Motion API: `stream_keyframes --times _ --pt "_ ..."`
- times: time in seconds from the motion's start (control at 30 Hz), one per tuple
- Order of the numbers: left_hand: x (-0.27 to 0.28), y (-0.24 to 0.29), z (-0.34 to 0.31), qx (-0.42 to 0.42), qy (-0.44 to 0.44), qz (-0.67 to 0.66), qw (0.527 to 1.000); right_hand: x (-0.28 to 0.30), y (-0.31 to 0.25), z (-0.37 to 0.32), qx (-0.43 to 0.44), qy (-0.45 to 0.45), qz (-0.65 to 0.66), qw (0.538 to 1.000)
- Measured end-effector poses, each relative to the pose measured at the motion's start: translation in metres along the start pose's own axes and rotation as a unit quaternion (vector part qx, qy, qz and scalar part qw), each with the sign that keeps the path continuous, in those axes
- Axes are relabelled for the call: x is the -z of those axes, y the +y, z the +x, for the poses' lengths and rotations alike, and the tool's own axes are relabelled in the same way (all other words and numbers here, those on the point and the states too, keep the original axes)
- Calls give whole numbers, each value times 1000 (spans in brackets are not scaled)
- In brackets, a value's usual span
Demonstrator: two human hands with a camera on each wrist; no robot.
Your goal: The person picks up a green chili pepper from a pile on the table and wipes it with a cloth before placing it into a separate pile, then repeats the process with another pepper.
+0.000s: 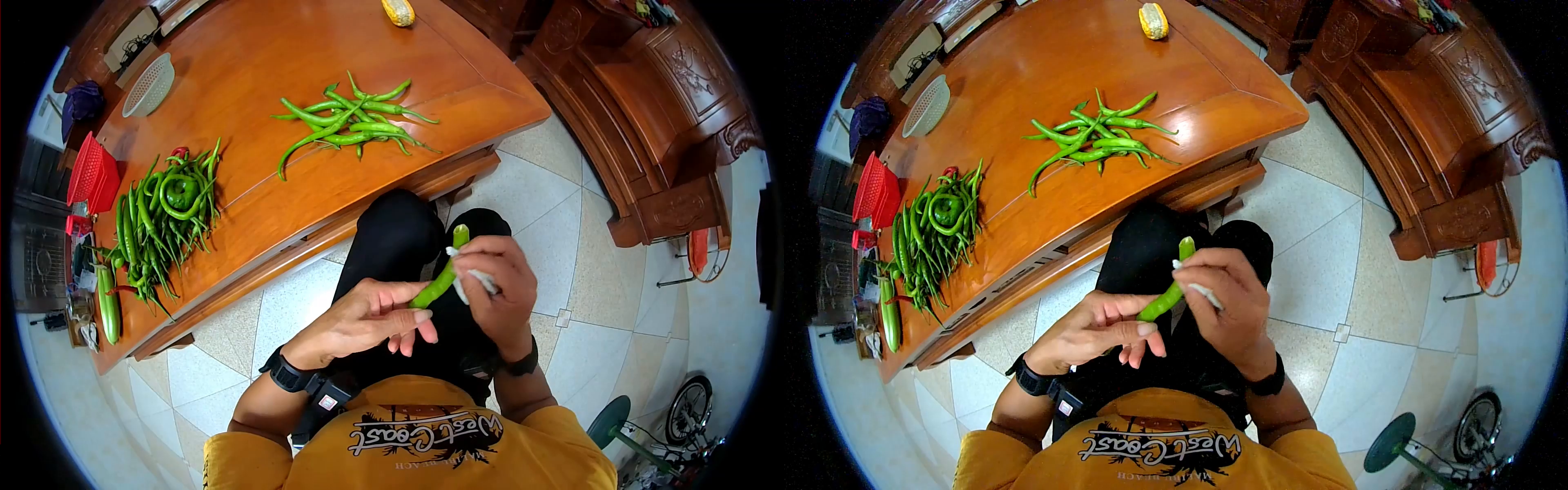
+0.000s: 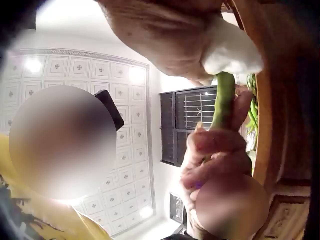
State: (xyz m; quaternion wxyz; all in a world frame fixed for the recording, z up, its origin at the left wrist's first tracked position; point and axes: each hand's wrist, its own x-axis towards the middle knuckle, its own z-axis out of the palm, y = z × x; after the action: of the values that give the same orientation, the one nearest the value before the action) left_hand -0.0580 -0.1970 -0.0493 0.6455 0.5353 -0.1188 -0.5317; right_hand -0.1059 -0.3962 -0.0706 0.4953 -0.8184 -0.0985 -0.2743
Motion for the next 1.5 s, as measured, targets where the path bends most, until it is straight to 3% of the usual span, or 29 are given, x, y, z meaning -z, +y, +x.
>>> stream_keyframes --times 0.13,0.43,0.6,0.73,0.87,0.97,1.1,1.5 --pt "1 3 -2 33 -23 44 998 2 4 1 -16 32 2 999" --pt "3 2 2 -25 56 44 997 -5 -4 -7 -53 -80 111 989" --pt "5 1 2 -34 45 28 998 -5 -4 -10 -30 -102 116 988" --pt "4 0 3 13 36 39 998 -1 1 -11 -28 37 63 997" --pt "2 0 4 47 -12 49 998 -4 4 -9 -37 103 59 992" --pt "1 3 4 38 -22 40 998 -8 6 -12 -52 56 32 997" --pt "5 3 1 -4 21 8 1000 -9 6 -14 -88 -6 103 991" --pt "8 4 -1 -16 53 -35 998 -12 2 -5 38 -180 1 983"
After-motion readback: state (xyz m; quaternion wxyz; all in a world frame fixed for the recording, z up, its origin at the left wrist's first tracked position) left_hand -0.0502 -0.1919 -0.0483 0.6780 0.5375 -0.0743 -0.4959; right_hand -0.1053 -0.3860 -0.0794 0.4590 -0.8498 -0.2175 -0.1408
